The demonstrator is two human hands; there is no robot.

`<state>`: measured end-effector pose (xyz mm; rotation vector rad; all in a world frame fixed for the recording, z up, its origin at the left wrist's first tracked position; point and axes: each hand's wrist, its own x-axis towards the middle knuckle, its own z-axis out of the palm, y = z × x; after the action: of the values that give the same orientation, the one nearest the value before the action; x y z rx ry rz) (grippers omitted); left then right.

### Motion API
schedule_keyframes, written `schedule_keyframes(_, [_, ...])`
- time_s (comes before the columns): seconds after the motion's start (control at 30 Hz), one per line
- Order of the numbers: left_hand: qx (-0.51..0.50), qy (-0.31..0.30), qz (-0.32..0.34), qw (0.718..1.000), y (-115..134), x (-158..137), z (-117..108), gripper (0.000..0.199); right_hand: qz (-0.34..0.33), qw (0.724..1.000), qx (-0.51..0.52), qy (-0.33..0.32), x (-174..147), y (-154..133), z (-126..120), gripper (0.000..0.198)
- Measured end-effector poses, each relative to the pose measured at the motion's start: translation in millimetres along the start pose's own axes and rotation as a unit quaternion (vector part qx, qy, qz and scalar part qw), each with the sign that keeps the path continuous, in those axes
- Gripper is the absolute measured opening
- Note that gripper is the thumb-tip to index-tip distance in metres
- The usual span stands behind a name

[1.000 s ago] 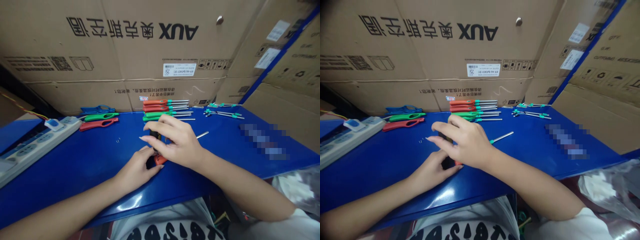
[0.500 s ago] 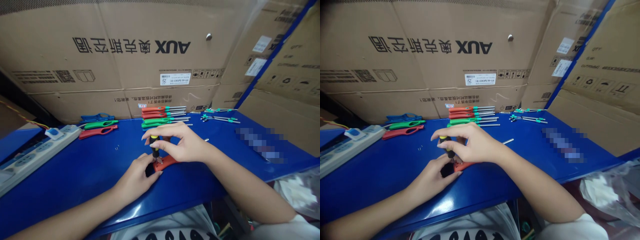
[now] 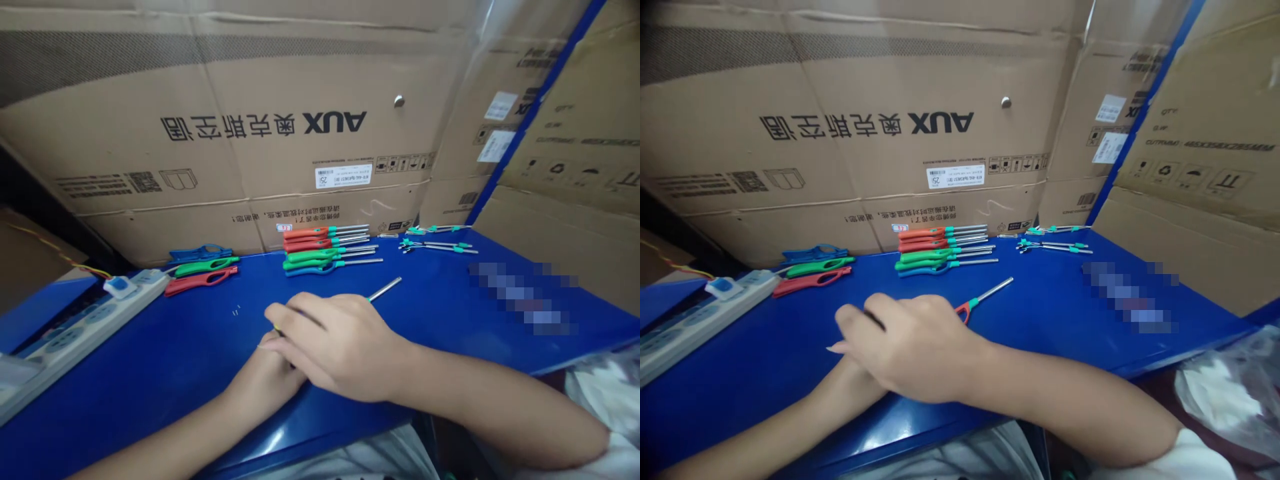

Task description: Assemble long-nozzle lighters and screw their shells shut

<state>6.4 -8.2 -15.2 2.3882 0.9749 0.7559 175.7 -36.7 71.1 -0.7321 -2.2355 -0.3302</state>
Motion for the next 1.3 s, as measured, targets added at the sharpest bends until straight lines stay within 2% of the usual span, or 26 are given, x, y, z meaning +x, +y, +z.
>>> schedule_keyframes(0.1, [0.019,-0.014,-0.037,0.999,2.2,0.6,-9.3,0.022,0.065,0.986,0.109,0.109,3.3,22.2,-7.9,0.025])
schedule_keyframes(0.13, [0.030,-0.025,-0.045,0.998,2.9,1.2,-13.2,0.025,0.087,0.979,0.116,0.146,3.8,34.3,-12.7,0.023])
schedule_keyframes(0.2, [0.058,-0.052,-0.054,0.995,3.4,2.9,-21.6,0.035,0.106,0.975,0.049,0.190,1.8,65.0,-23.5,0.019])
schedule_keyframes(0.3, [0.100,-0.084,-0.061,0.990,2.6,6.7,-32.6,0.042,0.111,0.975,-0.104,0.160,-12.4,120.4,-36.2,0.021])
schedule_keyframes(0.4, [0.128,-0.119,-0.039,0.984,-1.3,12.3,-38.6,0.034,0.204,0.953,-0.181,0.129,-37.6,170.0,-37.9,0.022])
schedule_keyframes(0.47, [0.140,-0.127,0.006,0.982,-6.9,17.7,-39.9,0.031,0.274,0.933,-0.208,0.107,-55.1,192.3,-34.5,0.024])
schedule_keyframes(0.5, [0.147,-0.121,0.035,0.981,-10.6,21.0,-40.1,0.032,0.286,0.929,-0.211,0.103,-62.6,200.2,-32.4,0.024])
schedule_keyframes(0.63, [0.189,-0.076,0.154,0.967,-25.4,38.9,-43.4,0.045,0.312,0.920,-0.216,0.096,-82.4,218.2,-27.4,0.025])
schedule_keyframes(0.7, [0.208,-0.060,0.183,0.959,-29.7,51.2,-49.0,0.051,0.325,0.916,-0.216,0.094,-87.9,224.2,-26.9,0.025])
schedule_keyframes(0.8, [0.223,-0.015,0.219,0.950,-34.0,74.9,-63.4,0.047,0.340,0.911,-0.215,0.090,-94.2,231.7,-25.8,0.025])
schedule_keyframes(0.87, [0.225,0.018,0.213,0.951,-39.2,93.8,-75.2,0.041,0.346,0.910,-0.211,0.087,-97.5,235.0,-24.0,0.024])
schedule_keyframes(1.03, [0.225,0.009,0.159,0.961,-64.3,138.9,-96.8,0.038,0.352,0.911,-0.200,0.079,-101.9,238.4,-18.6,0.022])
schedule_keyframes(1.17, [0.225,-0.009,0.137,0.965,-84.0,159.7,-95.6,0.037,0.358,0.911,-0.193,0.069,-104.2,240.6,-16.0,0.019])
schedule_keyframes(1.3, [0.225,-0.022,0.121,0.966,-96.0,168.0,-88.4,0.038,0.367,0.911,-0.186,0.046,-105.7,242.7,-14.7,0.014])
